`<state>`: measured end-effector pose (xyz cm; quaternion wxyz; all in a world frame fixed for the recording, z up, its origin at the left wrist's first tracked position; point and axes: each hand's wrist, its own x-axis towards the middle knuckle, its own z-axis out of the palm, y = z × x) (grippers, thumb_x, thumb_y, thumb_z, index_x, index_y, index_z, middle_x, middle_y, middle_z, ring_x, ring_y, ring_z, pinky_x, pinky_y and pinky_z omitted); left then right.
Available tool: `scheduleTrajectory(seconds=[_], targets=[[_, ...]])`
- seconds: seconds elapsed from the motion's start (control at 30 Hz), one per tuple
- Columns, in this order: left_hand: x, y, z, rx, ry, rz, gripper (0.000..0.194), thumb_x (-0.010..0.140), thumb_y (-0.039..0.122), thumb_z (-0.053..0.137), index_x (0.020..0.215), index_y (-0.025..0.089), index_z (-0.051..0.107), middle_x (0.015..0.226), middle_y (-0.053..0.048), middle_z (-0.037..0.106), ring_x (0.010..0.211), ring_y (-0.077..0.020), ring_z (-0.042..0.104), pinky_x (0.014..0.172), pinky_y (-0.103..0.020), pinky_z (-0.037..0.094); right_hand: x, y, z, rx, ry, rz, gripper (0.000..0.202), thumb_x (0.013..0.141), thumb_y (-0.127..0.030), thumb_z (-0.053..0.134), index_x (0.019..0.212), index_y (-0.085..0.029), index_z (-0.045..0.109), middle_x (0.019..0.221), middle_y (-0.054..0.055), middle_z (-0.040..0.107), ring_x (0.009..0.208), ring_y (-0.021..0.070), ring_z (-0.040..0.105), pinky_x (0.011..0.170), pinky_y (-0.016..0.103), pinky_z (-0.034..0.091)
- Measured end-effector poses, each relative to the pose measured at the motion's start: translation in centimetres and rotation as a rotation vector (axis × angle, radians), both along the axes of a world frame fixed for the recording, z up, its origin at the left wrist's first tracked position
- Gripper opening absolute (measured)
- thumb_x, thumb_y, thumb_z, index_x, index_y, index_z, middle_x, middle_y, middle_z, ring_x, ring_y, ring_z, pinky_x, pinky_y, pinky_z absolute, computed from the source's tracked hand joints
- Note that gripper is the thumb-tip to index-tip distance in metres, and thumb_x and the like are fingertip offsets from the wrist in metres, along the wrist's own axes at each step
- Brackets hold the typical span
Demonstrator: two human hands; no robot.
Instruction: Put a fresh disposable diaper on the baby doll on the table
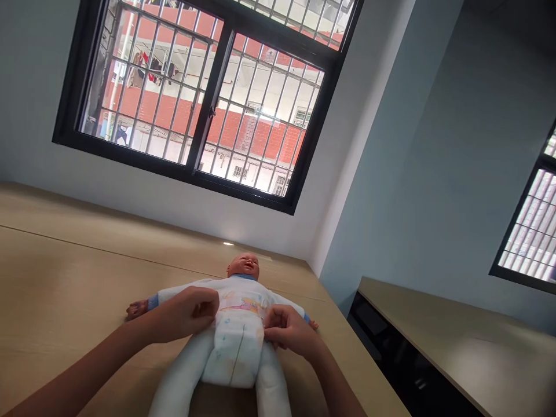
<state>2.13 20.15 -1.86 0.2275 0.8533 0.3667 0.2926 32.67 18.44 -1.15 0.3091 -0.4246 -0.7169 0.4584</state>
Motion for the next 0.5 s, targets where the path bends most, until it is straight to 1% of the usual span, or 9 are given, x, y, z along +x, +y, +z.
scheduleTrajectory(seconds=[0.07,0.1,0.17,0.2,0.23,0.3,0.37,0.43,0.5], targets=[[-0.4,0.0,0.2,-0.276,-0.089,-0.034,0.009,0.082,0.028,0.058,0.082,0.02,0.056,0.072,0.003,0.06,0.066,-0.0136,0.054,0.058,-0.023,0.043,0.6,-0.1,0.5,-0.139,0.066,0.003,0.025,0.069,-0.032,0.072,0.082,-0.018,0.055,0.07,-0.001,0.067,0.047,0.0087,0.054,0.041,0.021,0.023],[-0.5,0.0,0.2,-0.414,-0.141,-0.028,0.012,0.081,0.03,0.06,0.086,0.02,0.057,0.075,0.002,0.063,0.066,-0.0137,0.057,0.058,-0.023,0.046,0.7,-0.2,0.7,-0.185,0.099,-0.003,0.028,0.071,-0.035,0.072,0.085,-0.018,0.055,0.078,0.002,0.071,0.049,0.0092,0.059,0.04,0.02,0.022],[-0.4,-0.1,0.4,-0.647,-0.258,0.021,0.02,0.079,0.033,0.065,0.092,0.019,0.059,0.085,-0.001,0.07,0.071,-0.0142,0.063,0.061,-0.024,0.052,0.6,-0.5,1.1,-0.262,0.166,-0.006,0.032,0.072,-0.038,0.073,0.089,-0.017,0.055,0.09,0.004,0.073,0.056,0.0114,0.068,0.04,0.019,0.023],[-0.4,-0.2,0.5,-0.738,-0.321,0.041,0.023,0.078,0.034,0.068,0.093,0.019,0.06,0.088,-0.003,0.071,0.074,-0.0147,0.065,0.065,-0.024,0.054,0.4,-0.7,1.2,-0.299,0.189,0.0,0.034,0.072,-0.038,0.075,0.091,-0.017,0.056,0.089,0.004,0.073,0.06,0.0134,0.071,0.04,0.018,0.023],[-0.3,-0.3,0.5,-0.814,-0.386,0.044,0.025,0.077,0.034,0.07,0.095,0.019,0.06,0.089,-0.004,0.071,0.077,-0.015,0.066,0.069,-0.024,0.056,0.1,-0.9,1.2,-0.326,0.205,0.008,0.036,0.071,-0.038,0.076,0.093,-0.017,0.056,0.084,0.003,0.072,0.062,0.0149,0.072,0.04,0.018,0.024],[0.0,-0.6,0.7,-0.935,-0.511,0.006,0.03,0.075,0.032,0.076,0.098,0.018,0.063,0.086,-0.002,0.068,0.081,-0.0146,0.067,0.079,-0.025,0.057,-0.6,-1.3,1.2,-0.345,0.223,0.02,0.038,0.071,-0.038,0.077,0.096,-0.017,0.057,0.068,0.0,0.069,0.059,0.0148,0.071,0.041,0.018,0.024],[0.2,-0.8,0.8,-1.0,-0.592,-0.045,0.034,0.074,0.031,0.079,0.101,0.018,0.065,0.083,0.0,0.064,0.081,-0.0129,0.065,0.087,-0.027,0.057,-1.3,-1.5,1.1,-0.348,0.235,0.031,0.038,0.073,-0.038,0.075,0.098,-0.017,0.056,0.058,0.0,0.067,0.055,0.0129,0.066,0.042,0.018,0.024],[0.5,-0.9,0.6,-1.028,-0.635,-0.084,0.036,0.072,0.029,0.082,0.102,0.017,0.066,0.084,0.0,0.062,0.08,-0.0117,0.063,0.092,-0.028,0.055,-1.7,-1.5,0.8,-0.362,0.255,0.048,0.039,0.073,-0.037,0.074,0.101,-0.017,0.055,0.059,0.002,0.069,0.051,0.0105,0.062,0.043,0.017,0.025],[0.9,-0.8,0.4,-1.024,-0.66,-0.118,0.037,0.071,0.029,0.083,0.102,0.017,0.066,0.087,0.0,0.062,0.083,-0.0119,0.063,0.095,-0.028,0.054,-1.9,-1.4,0.5,-0.376,0.278,0.056,0.039,0.074,-0.036,0.074,0.102,-0.017,0.055,0.06,0.001,0.069,0.05,0.009,0.06,0.043,0.017,0.026]])
